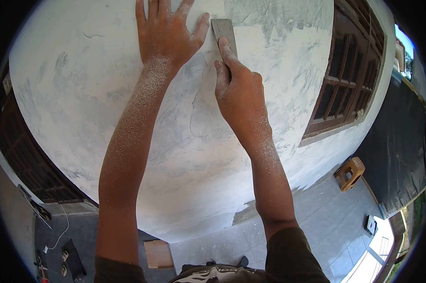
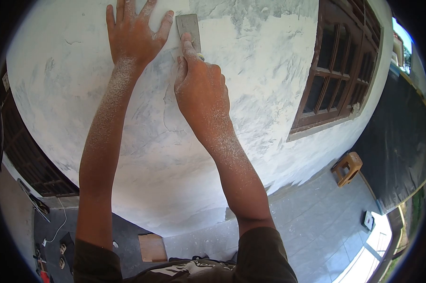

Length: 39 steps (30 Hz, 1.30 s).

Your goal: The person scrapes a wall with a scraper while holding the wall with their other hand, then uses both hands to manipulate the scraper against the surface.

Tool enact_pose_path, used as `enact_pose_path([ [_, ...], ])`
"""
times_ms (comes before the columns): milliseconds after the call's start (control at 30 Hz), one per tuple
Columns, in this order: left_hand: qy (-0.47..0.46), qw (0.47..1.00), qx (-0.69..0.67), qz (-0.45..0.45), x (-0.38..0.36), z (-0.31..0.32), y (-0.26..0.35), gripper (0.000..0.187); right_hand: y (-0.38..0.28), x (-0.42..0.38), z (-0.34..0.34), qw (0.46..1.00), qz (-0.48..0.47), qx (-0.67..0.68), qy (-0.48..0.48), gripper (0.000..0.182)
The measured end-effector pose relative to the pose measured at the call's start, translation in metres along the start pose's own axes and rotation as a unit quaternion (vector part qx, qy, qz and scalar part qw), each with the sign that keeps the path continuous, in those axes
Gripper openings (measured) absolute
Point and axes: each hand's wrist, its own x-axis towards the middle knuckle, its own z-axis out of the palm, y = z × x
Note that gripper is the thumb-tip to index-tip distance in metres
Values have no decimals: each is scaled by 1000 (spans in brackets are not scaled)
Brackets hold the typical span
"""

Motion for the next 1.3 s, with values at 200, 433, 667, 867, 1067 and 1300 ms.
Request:
enact_pose_path([
  [200,0,1000,-1,2,0,0,0,66,1,-8,0,1000,7,-13,-19,41],
  [433,-5,1000,19,-6,-2,2,0,66,1,3,1,1000,3,-3,8,41],
  [667,2,1000,13,-2,0,0,0,65,-1,6,2,1000,-4,7,19,40],
  [867,3,1000,11,-5,0,0,0,64,2,-10,1,1000,6,-6,-13,40],
  [1067,12,1000,13,1,0,2,0,64,-5,5,-2,1000,-13,0,29,40],
  [1300,-6,1000,14,-6,-1,1,1,65,-4,6,0,1000,17,7,3,40],
])
